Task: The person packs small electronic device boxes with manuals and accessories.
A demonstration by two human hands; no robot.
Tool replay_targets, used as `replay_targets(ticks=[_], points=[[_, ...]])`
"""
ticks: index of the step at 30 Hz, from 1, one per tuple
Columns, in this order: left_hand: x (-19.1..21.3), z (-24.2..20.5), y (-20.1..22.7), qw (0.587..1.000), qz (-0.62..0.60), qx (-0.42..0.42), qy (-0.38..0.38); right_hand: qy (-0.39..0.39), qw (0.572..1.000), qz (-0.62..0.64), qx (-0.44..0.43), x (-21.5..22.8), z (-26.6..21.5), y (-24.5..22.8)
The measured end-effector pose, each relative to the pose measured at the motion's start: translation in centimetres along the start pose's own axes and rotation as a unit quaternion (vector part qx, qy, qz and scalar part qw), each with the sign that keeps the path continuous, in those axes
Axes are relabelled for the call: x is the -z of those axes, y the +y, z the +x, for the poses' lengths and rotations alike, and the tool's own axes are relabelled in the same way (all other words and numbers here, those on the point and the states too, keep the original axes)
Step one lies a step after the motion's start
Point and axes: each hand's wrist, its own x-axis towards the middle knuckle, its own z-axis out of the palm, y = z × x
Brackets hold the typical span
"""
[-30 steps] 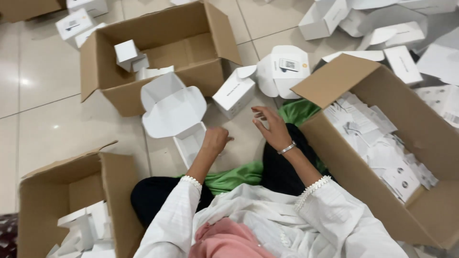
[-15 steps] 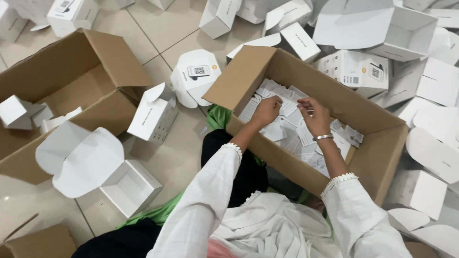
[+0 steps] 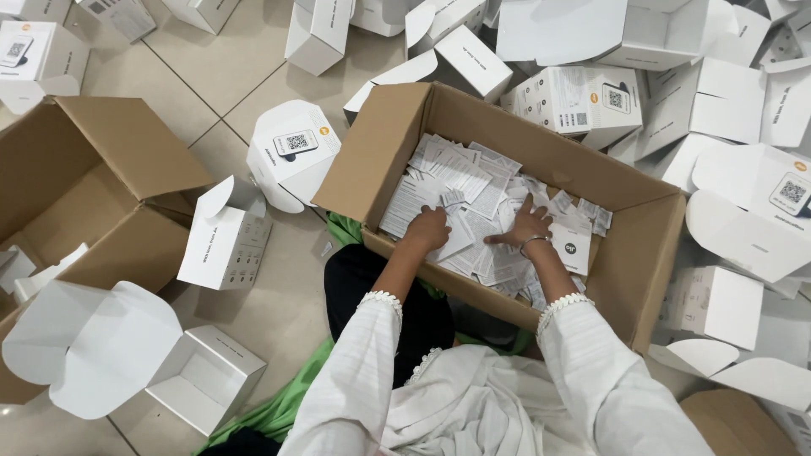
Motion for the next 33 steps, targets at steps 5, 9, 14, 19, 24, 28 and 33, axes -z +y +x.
replay_targets(ticks=[5, 9, 14, 19, 24, 28, 33], points=[[-0.7, 0.8, -0.8, 0.995, -0.049, -0.065, 0.051, 0.055, 0.995, -0.020, 0.081, -1.8, -0.7, -1.9], [1.3, -0.6, 0.3, 0.987, -0.148, -0.043, 0.056, -0.027, 0.901, 0.381, 0.205, -0.1, -2.7, -4.3], [3.6, -2.6, 1.1, 0.942, -0.318, -0.075, 0.073, -0.167, 0.690, 0.658, 0.251, 4.7, -7.3, -6.4], [3.2, -1.8, 0.0, 0.936, -0.323, -0.083, 0.116, -0.205, 0.634, 0.702, 0.250, 5.1, -6.7, -5.9], [1.1, 1.4, -3.1, 0.880, -0.356, -0.013, 0.314, 0.188, 0.902, 0.379, 0.088, 0.6, 1.7, 0.2], [1.8, 0.2, -2.3, 0.867, -0.396, 0.003, 0.303, 0.179, 0.977, 0.112, 0.018, 2.2, -3.1, -2.4], [2.7, -0.9, -1.6, 0.865, -0.428, 0.029, 0.259, -0.020, 0.999, -0.010, 0.046, 1.7, -3.8, -3.4]])
